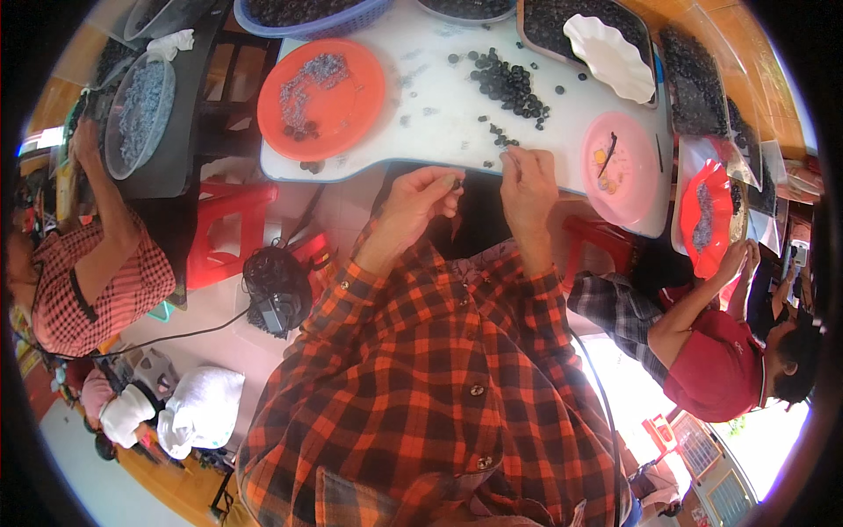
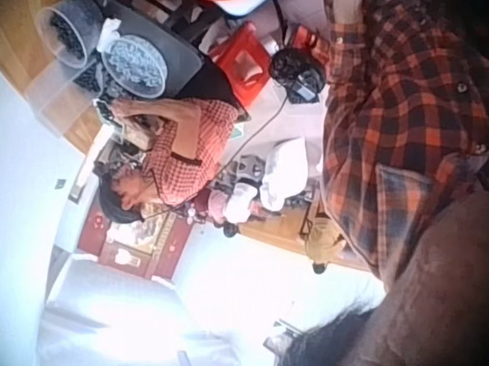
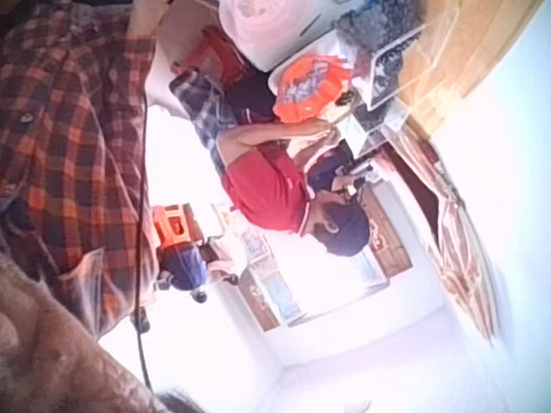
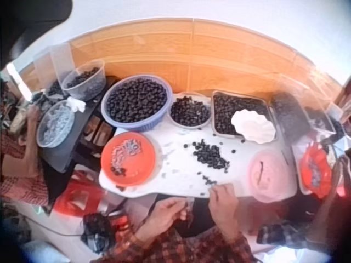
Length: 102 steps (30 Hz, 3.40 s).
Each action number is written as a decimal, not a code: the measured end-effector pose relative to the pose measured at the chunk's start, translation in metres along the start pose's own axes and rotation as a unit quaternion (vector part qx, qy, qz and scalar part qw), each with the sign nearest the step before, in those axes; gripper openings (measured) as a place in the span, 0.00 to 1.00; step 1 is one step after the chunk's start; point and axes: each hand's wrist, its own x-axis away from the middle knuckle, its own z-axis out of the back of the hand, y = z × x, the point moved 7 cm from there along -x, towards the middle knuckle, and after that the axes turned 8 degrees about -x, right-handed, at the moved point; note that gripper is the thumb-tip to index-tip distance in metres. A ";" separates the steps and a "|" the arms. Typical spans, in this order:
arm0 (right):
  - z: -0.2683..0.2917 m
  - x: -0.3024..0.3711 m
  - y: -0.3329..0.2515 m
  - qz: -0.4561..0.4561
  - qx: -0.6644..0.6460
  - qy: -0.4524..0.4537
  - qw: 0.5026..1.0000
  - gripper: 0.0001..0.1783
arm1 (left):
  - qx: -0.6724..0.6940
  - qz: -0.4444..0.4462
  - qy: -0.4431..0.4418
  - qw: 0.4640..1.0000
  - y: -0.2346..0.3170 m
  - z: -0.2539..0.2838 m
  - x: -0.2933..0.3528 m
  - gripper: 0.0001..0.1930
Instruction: Assembling small black plastic components by hand at a shared workspace.
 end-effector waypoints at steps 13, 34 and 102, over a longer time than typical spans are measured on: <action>-0.005 -0.004 -0.005 0.016 0.036 -0.015 0.999 0.06 | 0.003 -0.002 -0.020 1.000 -0.002 -0.002 -0.003 0.13; -0.010 0.006 -0.054 0.013 -0.233 -0.159 0.959 0.02 | 0.136 -0.042 -0.044 0.989 0.014 -0.011 -0.005 0.13; -0.012 0.024 -0.017 -0.197 -0.303 -0.158 0.919 0.04 | 0.003 -0.035 -0.036 0.999 0.010 -0.008 0.006 0.11</action>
